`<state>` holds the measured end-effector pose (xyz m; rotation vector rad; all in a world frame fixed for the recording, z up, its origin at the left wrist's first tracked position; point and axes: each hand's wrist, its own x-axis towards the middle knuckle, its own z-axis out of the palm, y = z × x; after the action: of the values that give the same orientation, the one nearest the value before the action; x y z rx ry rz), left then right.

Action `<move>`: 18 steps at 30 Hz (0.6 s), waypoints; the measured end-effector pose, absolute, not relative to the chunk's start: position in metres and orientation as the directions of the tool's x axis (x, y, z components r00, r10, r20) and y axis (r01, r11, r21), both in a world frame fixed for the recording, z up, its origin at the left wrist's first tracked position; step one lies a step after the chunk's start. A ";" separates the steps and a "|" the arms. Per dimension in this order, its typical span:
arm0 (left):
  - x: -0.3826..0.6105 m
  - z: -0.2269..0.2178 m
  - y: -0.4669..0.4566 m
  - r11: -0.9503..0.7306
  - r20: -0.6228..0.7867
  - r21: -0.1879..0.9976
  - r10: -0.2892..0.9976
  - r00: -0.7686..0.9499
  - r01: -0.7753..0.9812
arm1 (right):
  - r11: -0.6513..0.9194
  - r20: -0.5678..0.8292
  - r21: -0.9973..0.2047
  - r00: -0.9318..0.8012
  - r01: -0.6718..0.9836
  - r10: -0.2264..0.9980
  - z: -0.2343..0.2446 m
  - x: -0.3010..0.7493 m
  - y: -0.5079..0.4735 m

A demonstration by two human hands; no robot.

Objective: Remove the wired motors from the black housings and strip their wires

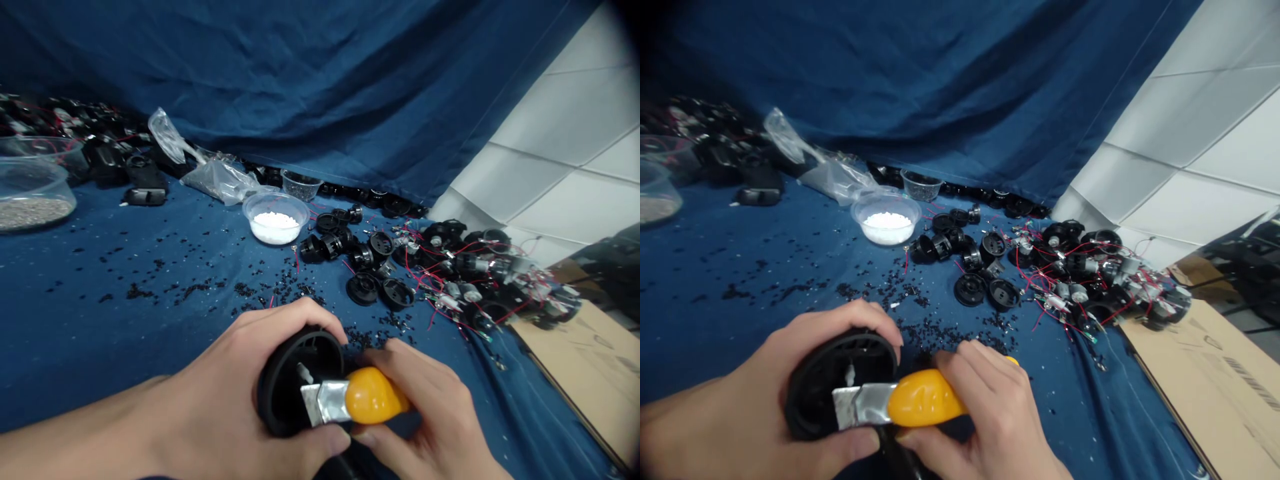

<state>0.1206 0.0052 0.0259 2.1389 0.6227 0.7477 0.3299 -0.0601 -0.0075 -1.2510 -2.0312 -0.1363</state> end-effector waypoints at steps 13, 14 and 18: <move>0.121 0.032 0.007 -0.589 0.266 0.774 0.636 0.725 0.233 | 0.512 0.594 -0.296 -0.264 0.807 0.760 -0.006 0.330 -0.061; 0.120 0.032 0.007 -0.593 0.274 0.772 0.634 0.723 0.228 | 0.514 0.597 -0.289 -0.268 0.808 0.756 -0.006 0.330 -0.060; 0.120 0.030 0.008 -0.597 0.286 0.775 0.625 0.726 0.208 | 0.515 0.600 -0.288 -0.267 0.807 0.754 -0.007 0.331 -0.061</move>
<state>0.1201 0.0076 0.0301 2.1733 0.6277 0.7090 0.3307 -0.0606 -0.0073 -1.2687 -2.0556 -0.0973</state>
